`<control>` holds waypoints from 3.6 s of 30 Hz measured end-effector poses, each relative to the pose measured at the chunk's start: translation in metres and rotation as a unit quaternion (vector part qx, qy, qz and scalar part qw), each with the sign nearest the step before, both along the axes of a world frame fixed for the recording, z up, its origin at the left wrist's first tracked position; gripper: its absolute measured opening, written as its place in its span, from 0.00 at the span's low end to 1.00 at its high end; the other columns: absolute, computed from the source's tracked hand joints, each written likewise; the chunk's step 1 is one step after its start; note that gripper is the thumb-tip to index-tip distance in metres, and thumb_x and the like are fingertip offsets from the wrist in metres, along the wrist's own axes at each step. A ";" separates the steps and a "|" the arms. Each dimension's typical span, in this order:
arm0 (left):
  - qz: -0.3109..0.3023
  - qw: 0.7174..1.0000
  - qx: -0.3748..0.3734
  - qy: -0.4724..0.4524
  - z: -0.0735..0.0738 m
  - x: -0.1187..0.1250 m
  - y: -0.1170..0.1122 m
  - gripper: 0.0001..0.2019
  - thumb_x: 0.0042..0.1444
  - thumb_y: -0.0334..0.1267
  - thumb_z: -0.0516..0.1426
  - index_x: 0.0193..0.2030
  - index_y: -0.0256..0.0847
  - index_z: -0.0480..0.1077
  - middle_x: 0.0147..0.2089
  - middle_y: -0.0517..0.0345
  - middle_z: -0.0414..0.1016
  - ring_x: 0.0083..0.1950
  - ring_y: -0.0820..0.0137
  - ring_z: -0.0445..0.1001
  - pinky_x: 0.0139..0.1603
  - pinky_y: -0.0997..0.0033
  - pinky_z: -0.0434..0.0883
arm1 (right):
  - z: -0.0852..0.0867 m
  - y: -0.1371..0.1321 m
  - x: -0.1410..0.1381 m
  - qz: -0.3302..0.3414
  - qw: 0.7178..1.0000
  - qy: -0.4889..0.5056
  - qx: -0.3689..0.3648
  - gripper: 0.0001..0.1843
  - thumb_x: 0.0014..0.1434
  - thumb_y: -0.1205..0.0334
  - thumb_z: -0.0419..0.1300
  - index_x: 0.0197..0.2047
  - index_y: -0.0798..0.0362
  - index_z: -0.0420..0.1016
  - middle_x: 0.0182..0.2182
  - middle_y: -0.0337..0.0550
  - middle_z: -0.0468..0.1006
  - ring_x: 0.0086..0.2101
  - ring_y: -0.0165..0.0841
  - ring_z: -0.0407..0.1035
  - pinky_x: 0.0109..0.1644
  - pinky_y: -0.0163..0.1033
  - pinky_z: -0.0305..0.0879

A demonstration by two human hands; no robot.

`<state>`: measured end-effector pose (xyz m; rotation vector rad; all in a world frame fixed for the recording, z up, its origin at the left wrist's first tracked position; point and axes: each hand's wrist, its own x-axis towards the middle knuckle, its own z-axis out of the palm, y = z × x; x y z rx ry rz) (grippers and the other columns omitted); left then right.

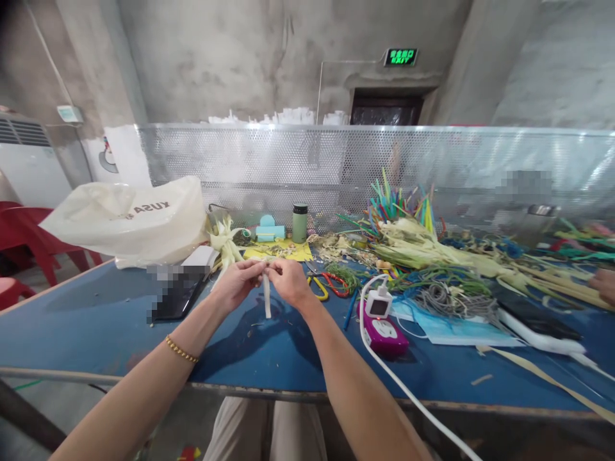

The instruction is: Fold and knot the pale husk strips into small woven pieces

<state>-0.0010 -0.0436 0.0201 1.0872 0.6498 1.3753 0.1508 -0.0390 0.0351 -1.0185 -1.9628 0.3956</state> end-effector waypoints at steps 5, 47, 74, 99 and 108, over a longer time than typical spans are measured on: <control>0.024 0.999 0.022 0.005 0.003 -0.001 -0.003 0.13 0.42 0.40 0.69 0.23 0.33 0.72 0.22 0.61 0.66 0.23 0.78 0.61 0.24 0.75 0.56 | 0.004 -0.005 0.000 0.011 1.000 -0.012 0.014 0.14 0.59 0.59 0.56 0.22 0.54 0.69 0.19 0.37 0.67 0.24 0.29 0.59 0.31 0.34 0.53; 0.042 0.995 0.048 0.075 -0.005 0.002 0.006 0.13 0.39 0.44 0.68 0.24 0.35 0.75 0.20 0.60 0.68 0.22 0.77 0.62 0.25 0.75 0.55 | 0.001 0.009 0.006 0.059 0.971 0.161 -0.164 0.29 0.57 0.38 0.55 0.25 0.56 0.78 0.23 0.44 0.79 0.28 0.34 0.71 0.34 0.37 0.66; -0.060 0.995 -0.046 0.057 0.019 0.019 -0.002 0.11 0.33 0.34 0.72 0.20 0.34 0.74 0.21 0.58 0.71 0.23 0.78 0.65 0.27 0.75 0.60 | 0.005 0.009 0.002 0.057 0.880 0.445 -0.154 0.16 0.40 0.54 0.70 0.22 0.55 0.71 0.17 0.33 0.68 0.19 0.23 0.59 0.24 0.32 0.57; 0.084 0.996 -0.010 -0.001 -0.002 0.022 0.021 0.07 0.35 0.30 0.67 0.24 0.33 0.75 0.24 0.57 0.74 0.26 0.76 0.68 0.30 0.73 0.63 | 0.002 0.014 0.011 -0.089 0.992 0.082 -0.028 0.10 0.53 0.56 0.61 0.25 0.52 0.72 0.21 0.42 0.77 0.21 0.32 0.68 0.26 0.36 0.61; 0.076 0.996 -0.003 0.043 -0.003 0.020 0.024 0.11 0.33 0.30 0.67 0.28 0.34 0.77 0.22 0.58 0.73 0.25 0.74 0.67 0.27 0.73 0.59 | -0.008 0.020 0.008 -0.055 0.990 0.116 -0.053 0.03 0.51 0.64 0.60 0.30 0.52 0.69 0.22 0.38 0.75 0.21 0.30 0.67 0.27 0.36 0.63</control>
